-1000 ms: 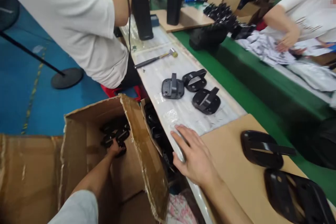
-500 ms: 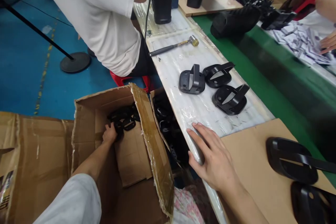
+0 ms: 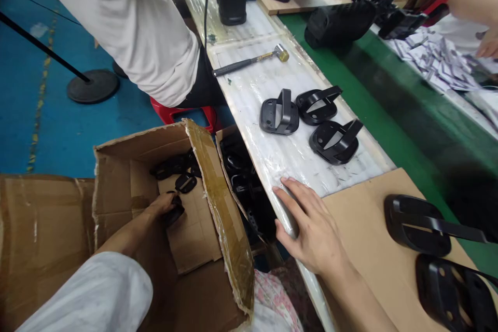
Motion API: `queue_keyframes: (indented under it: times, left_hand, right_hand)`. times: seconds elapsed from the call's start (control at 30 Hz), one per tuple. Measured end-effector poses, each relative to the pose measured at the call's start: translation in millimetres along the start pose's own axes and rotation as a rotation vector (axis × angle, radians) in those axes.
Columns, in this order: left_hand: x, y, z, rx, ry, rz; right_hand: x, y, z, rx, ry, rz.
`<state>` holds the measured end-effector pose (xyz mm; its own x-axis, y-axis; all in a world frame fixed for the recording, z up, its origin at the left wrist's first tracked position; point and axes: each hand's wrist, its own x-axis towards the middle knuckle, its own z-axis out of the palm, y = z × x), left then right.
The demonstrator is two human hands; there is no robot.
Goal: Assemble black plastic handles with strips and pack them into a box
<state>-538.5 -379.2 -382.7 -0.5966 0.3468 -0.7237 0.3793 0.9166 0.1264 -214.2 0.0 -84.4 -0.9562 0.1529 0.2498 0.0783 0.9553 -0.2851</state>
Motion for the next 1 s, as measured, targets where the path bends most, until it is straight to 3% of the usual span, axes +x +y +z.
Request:
queue_keyframes:
  times: [0.13,0.27,0.4,0.6,0.77,1.0]
  left_hand:
    - [-10.5,17.4,4.9,0.022,-0.096,0.058]
    - [-11.8,37.4,-2.7,0.029,0.094,0.045]
    - [4.9,52.1,-19.0,0.002,0.273,-0.020]
    - [34.8,67.7,-28.4,-0.077,0.245,-0.200]
    - [26.5,60.0,-24.6,-0.136,0.239,-0.364]
    - [13.3,33.6,-46.1,-0.178,0.293,-0.232]
  right_hand:
    - [0.5,-0.4,-0.5,0.009,0.004,-0.002]
    - [0.5,-0.6,-1.0,0.003,0.000,-0.010]
    - [-0.4,-0.2,-0.9,0.005,-0.007,0.002]
    - [-1.2,0.7,0.3,-0.004,-0.016,-0.003]
    - [-0.4,1.1,0.5,0.006,-0.016,0.000]
    - [-0.3,1.1,-1.0,-0.003,-0.019,-0.013]
